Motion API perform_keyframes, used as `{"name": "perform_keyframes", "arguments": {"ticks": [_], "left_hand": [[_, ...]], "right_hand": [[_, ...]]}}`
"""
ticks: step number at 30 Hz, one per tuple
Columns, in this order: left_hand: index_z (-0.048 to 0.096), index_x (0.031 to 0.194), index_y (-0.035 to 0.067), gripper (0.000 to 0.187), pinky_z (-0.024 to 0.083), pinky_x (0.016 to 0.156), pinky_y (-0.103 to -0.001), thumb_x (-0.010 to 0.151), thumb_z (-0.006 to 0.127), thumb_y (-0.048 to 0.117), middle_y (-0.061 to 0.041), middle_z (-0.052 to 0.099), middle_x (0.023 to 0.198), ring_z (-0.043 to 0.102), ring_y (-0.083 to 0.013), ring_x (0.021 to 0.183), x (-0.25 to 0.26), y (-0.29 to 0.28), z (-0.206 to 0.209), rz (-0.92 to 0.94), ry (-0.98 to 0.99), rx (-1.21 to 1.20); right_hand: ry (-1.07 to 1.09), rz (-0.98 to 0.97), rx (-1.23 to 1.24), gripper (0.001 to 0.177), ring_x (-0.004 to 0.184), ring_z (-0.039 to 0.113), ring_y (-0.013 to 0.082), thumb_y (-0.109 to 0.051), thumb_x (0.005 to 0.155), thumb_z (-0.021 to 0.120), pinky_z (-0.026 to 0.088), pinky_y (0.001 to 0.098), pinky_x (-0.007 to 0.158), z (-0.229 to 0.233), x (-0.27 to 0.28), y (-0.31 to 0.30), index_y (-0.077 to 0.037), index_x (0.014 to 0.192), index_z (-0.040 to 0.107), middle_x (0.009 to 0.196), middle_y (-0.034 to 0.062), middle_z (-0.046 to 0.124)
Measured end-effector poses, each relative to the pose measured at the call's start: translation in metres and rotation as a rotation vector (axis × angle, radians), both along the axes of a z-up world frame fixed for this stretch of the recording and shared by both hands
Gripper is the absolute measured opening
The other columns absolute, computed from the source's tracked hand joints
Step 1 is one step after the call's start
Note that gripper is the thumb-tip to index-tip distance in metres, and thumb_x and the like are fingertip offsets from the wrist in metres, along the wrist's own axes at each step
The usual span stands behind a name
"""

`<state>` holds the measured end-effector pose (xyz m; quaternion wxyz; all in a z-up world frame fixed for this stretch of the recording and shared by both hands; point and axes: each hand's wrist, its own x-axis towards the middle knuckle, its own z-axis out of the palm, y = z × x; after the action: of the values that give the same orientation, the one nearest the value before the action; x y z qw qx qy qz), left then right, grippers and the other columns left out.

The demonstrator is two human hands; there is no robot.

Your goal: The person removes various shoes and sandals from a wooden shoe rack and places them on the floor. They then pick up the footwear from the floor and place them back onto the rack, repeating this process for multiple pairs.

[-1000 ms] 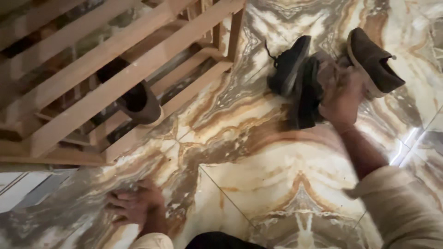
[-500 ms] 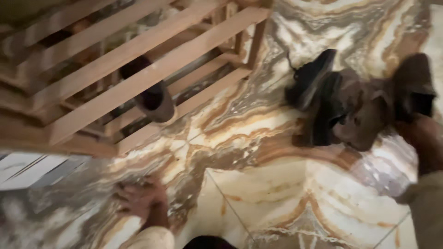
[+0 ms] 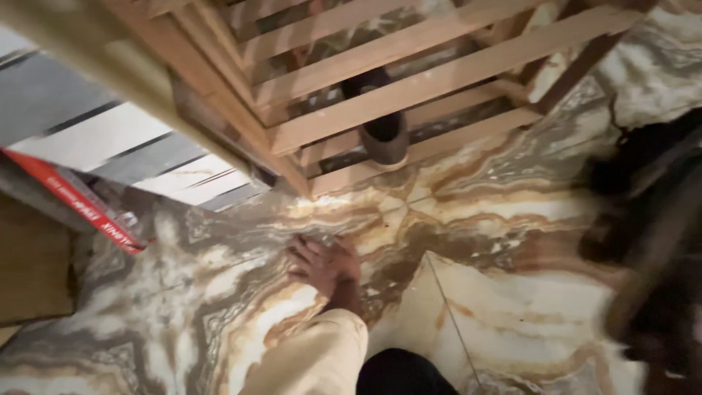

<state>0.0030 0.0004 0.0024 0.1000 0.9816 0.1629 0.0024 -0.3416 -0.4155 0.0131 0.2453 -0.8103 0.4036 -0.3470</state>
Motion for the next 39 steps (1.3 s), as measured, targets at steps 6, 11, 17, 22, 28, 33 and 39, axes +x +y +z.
{"name": "perform_keyframes", "arguments": {"ticks": [6,11,17,22,28,33,39], "left_hand": [[0.036,0.155,0.006,0.082,0.01,0.121,-0.063,0.089,0.052,0.053,-0.007,0.018,0.171,0.011,-0.0343,0.156,0.002,0.003,-0.027,0.005,-0.016,0.18],[0.037,0.155,0.009,0.094,0.006,0.12,-0.067,0.082,0.065,0.061,-0.014,0.02,0.167,0.009,-0.0413,0.156,-0.01,0.023,-0.06,-0.154,-0.373,-0.244],[0.029,0.16,0.021,0.095,0.007,0.122,-0.067,0.081,0.065,0.06,-0.004,0.021,0.169,0.009,-0.0374,0.157,-0.001,0.01,-0.021,-0.045,0.083,-0.066],[0.023,0.159,0.004,0.102,0.008,0.119,-0.066,0.08,0.061,0.056,-0.01,0.016,0.169,0.01,-0.0378,0.155,0.004,0.0,0.017,-0.031,0.118,0.007],[0.032,0.155,0.001,0.089,0.01,0.119,-0.067,0.086,0.051,0.055,-0.012,0.021,0.167,0.014,-0.0382,0.154,0.002,-0.003,0.016,-0.004,0.019,-0.021],[0.036,0.153,0.001,0.086,0.011,0.121,-0.065,0.087,0.05,0.054,-0.01,0.022,0.169,0.016,-0.0369,0.156,0.001,-0.005,0.016,0.015,-0.018,-0.028],[0.032,0.155,0.003,0.088,0.008,0.12,-0.065,0.085,0.051,0.053,-0.009,0.017,0.169,0.011,-0.037,0.156,0.005,-0.003,0.016,0.018,0.048,-0.083]], "right_hand": [[0.042,0.685,0.518,0.013,0.07,0.066,0.0223,-0.005,0.089,0.067,0.053,0.039,0.061,0.041,0.081,0.186,-0.01,0.094,0.078,0.085,0.0053,0.068],[0.183,1.047,-0.189,0.029,0.065,0.068,0.0319,-0.008,0.075,0.074,0.055,0.0423,0.054,0.103,0.202,0.244,-0.013,0.103,0.068,0.079,0.0059,0.066],[0.143,1.166,-0.255,0.032,0.067,0.068,0.03,-0.005,0.07,0.071,0.056,0.0411,0.056,0.124,0.221,0.246,-0.012,0.102,0.067,0.08,0.006,0.066],[0.201,1.049,-0.286,0.03,0.067,0.067,0.0289,-0.004,0.071,0.068,0.057,0.041,0.059,0.123,0.212,0.236,-0.011,0.101,0.066,0.076,0.0047,0.064],[0.244,0.954,-0.265,0.024,0.066,0.069,0.0295,-0.01,0.082,0.069,0.056,0.0412,0.055,0.124,0.253,0.254,-0.012,0.106,0.066,0.079,0.0071,0.066],[0.229,0.911,-0.319,0.017,0.054,0.069,0.0301,-0.017,0.089,0.068,0.053,0.042,0.045,0.12,0.328,0.286,-0.013,0.106,0.066,0.072,0.0076,0.068],[0.36,0.848,-0.39,0.025,0.06,0.073,0.033,-0.013,0.09,0.061,0.057,0.044,0.051,0.097,0.417,0.31,-0.011,0.114,0.066,0.072,0.0127,0.072]]}}
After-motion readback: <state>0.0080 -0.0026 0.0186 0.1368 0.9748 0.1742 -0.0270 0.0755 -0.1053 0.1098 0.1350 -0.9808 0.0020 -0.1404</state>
